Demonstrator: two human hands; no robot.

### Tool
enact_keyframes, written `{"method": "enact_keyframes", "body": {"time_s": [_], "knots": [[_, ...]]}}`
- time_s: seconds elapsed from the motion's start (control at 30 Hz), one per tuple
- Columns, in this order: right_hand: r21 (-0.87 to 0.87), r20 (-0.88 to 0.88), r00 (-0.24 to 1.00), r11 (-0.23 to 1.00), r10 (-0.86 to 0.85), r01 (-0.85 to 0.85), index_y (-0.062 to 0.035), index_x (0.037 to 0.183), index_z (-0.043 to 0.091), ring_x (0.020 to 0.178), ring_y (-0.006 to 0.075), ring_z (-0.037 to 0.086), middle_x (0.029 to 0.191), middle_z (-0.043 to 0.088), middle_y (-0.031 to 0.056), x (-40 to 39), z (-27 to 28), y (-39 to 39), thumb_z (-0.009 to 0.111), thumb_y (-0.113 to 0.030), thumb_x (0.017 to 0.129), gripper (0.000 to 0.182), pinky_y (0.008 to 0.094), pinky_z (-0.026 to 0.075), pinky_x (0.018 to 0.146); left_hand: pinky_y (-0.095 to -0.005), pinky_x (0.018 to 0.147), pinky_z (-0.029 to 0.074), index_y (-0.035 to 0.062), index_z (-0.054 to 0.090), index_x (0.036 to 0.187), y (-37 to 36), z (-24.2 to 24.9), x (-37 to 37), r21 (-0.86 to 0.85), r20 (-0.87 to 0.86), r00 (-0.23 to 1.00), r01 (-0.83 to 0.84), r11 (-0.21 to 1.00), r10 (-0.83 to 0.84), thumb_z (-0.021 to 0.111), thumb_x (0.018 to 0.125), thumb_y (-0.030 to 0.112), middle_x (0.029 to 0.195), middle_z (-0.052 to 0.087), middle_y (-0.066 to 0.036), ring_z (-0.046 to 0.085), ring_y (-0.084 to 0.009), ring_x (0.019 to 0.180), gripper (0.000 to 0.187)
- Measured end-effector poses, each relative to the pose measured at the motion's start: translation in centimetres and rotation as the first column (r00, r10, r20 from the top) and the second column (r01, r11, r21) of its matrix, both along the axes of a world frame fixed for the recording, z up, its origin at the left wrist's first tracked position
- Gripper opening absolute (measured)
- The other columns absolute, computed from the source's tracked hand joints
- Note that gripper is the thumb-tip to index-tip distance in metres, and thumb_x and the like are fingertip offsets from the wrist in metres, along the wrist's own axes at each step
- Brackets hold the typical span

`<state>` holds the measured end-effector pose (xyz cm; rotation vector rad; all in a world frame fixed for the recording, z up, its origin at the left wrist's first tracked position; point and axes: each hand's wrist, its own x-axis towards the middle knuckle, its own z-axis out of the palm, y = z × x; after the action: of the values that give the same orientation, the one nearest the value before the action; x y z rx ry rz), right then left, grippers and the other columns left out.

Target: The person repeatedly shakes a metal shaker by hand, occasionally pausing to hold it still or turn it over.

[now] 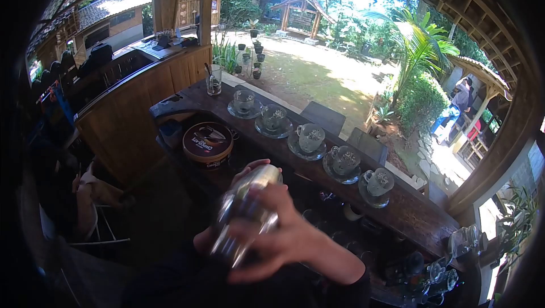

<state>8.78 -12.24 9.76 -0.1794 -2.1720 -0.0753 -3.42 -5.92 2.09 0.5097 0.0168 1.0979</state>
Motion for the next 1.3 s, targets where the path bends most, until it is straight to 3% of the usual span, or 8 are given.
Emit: {"method": "enact_keyframes", "body": {"time_s": [0.23,0.3,0.37,0.5,0.63,0.9,1.1,1.3], "knots": [[0.029,-0.051,0.994,0.994,-0.101,0.103,-0.0281,0.129,0.037,0.119,0.0404,0.038,0.128,0.034,0.018,1.6,-2.7,5.4,0.08,-0.028,0.064,0.078,0.0517,0.037,0.092,-0.0351,0.086,0.047,0.0051,0.046,0.119,6.8,-12.2,3.3,-0.136,0.434,0.886,0.242,0.961,-0.162,0.037,0.093,0.03,0.107,0.057,-0.01,0.057,-0.0204,0.099,0.037],[-0.169,-0.288,0.944,0.979,-0.162,0.116,-0.0166,0.119,0.047,0.117,0.0415,0.04,0.126,0.038,0.0203,1.3,-4.9,6.4,0.079,-0.018,0.062,0.065,0.0511,0.037,0.093,-0.0353,0.087,0.047,0.0054,0.047,0.119,3.7,-5.9,2.5,-0.069,-0.327,0.907,-0.304,0.95,0.266,0.036,0.094,0.03,0.109,0.057,-0.008,0.056,-0.0188,0.1,0.037],[-0.357,-0.105,0.983,0.929,-0.149,0.103,-0.0213,0.123,0.045,0.116,0.0381,0.043,0.127,0.039,0.0121,0.3,-2.6,2.5,0.078,-0.022,0.063,0.069,0.0517,0.038,0.091,-0.0372,0.086,0.049,0.0034,0.043,0.122,4.6,-11.0,2.3,-0.218,0.705,0.669,0.519,0.827,-0.234,0.037,0.093,0.032,0.115,0.053,-0.014,0.057,-0.0259,0.099,0.041],[0.449,0.034,0.994,0.89,-0.102,0.076,-0.0292,0.117,0.053,0.114,0.0331,0.046,0.127,0.04,-0.0096,-3.0,-0.7,-2.9,0.069,-0.036,0.07,0.05,0.0533,0.035,0.092,-0.0438,0.078,0.051,0.0051,0.038,0.126,-0.5,0.9,-0.8,0.37,0.234,0.972,-0.097,0.924,0.009,0.037,0.092,0.038,0.117,0.048,-0.023,0.056,-0.0359,0.097,0.047],[-0.396,-0.037,0.997,0.917,-0.075,0.054,-0.0361,0.112,0.053,0.116,0.0432,0.039,0.125,0.047,0.0042,-0.7,-0.8,0.8,0.077,-0.016,0.06,0.061,0.0584,0.035,0.091,-0.0389,0.085,0.048,0.0047,0.045,0.12,3.7,-4.2,0.8,-0.006,0.221,0.972,0.083,0.997,-0.08,0.034,0.094,0.031,0.11,0.055,-0.016,0.057,-0.025,0.098,0.038],[0.531,0.107,0.992,0.847,-0.073,0.005,-0.0418,0.116,0.045,0.117,0.0385,0.043,0.124,0.043,-0.0095,-3.7,0.5,-1.9,0.073,-0.026,0.067,0.059,0.0602,0.035,0.091,-0.0431,0.072,0.054,0.0057,0.037,0.126,1.3,2.7,-2.3,0.493,0.228,0.971,-0.182,0.851,0.076,0.036,0.093,0.039,0.117,0.048,-0.023,0.055,-0.038,0.099,0.047],[-0.116,-0.262,0.965,0.993,-0.029,-0.002,-0.0418,0.117,0.045,0.116,0.042,0.041,0.126,0.043,-0.0004,-1.7,-2.5,5.0,0.076,-0.015,0.065,0.066,0.0568,0.038,0.089,-0.0388,0.088,0.047,0.0026,0.046,0.12,6.5,-8.0,-0.6,-0.084,0.357,0.918,0.215,0.973,-0.172,0.039,0.092,0.037,0.108,0.057,-0.012,0.056,-0.0224,0.1,0.045],[0.425,0.051,0.999,0.905,-0.01,-0.013,-0.0485,0.115,0.047,0.108,0.0392,0.046,0.119,0.048,-0.0072,-3.7,0.6,-1.3,0.069,-0.016,0.067,0.062,0.0618,0.032,0.091,-0.0453,0.081,0.05,0.0047,0.039,0.125,0.8,2.4,-3.2,0.34,0.038,0.999,0.015,0.94,-0.029,0.039,0.092,0.041,0.112,0.052,-0.021,0.057,-0.036,0.094,0.05]]}}
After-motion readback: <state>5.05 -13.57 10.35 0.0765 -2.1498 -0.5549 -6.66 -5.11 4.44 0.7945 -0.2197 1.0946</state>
